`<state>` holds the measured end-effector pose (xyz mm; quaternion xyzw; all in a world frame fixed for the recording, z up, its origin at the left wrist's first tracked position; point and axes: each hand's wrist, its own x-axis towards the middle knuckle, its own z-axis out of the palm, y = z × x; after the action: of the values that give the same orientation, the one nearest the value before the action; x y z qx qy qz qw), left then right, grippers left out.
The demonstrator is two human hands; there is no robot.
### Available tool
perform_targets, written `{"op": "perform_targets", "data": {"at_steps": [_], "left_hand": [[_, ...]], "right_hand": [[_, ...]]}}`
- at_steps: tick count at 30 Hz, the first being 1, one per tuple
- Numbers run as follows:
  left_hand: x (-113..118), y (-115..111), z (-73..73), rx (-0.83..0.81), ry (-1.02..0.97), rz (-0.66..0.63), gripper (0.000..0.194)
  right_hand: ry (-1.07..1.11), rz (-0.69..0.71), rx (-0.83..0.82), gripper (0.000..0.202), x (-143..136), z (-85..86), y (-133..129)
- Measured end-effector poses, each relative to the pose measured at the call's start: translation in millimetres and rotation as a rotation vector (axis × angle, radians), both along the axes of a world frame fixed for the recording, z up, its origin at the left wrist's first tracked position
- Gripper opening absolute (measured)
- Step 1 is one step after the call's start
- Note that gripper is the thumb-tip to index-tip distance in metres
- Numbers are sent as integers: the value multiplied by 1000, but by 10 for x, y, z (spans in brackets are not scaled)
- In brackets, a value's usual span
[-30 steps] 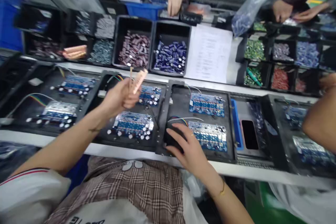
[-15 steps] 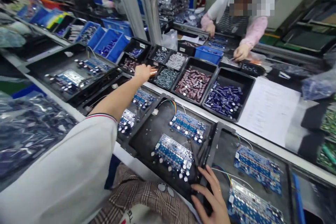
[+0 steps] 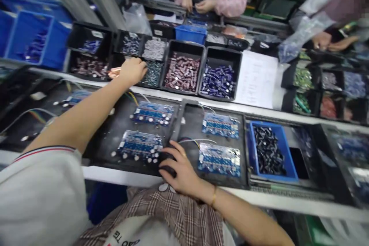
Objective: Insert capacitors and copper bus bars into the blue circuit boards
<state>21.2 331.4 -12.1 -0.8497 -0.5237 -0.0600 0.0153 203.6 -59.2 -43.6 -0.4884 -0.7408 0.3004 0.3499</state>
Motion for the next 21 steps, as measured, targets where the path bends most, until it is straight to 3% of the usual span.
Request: {"op": "perform_targets", "data": {"at_steps": [3,8,12,15,18,21], "left_hand": [[162,-48,-21,-118,28,-30,40],[253,-28,-30,-96,23,-11,37],[192,30,-42,-72,-6,8,48],[106,59,-50,-66,-61,39,51],[20,70,-30,-60,-42,48,47],[28,39,49,-68,1,19,40]], "right_hand": [[79,5,78,13,-464,-83,233],[-7,5,153,22,-1152,-265,574],[-97,39,160,26,-1370,-186,694],[-74,92,134,28,-1193,31,668],[34,87,115,22,-743,224,594],[53,-104,79,23,-79,280,552]]}}
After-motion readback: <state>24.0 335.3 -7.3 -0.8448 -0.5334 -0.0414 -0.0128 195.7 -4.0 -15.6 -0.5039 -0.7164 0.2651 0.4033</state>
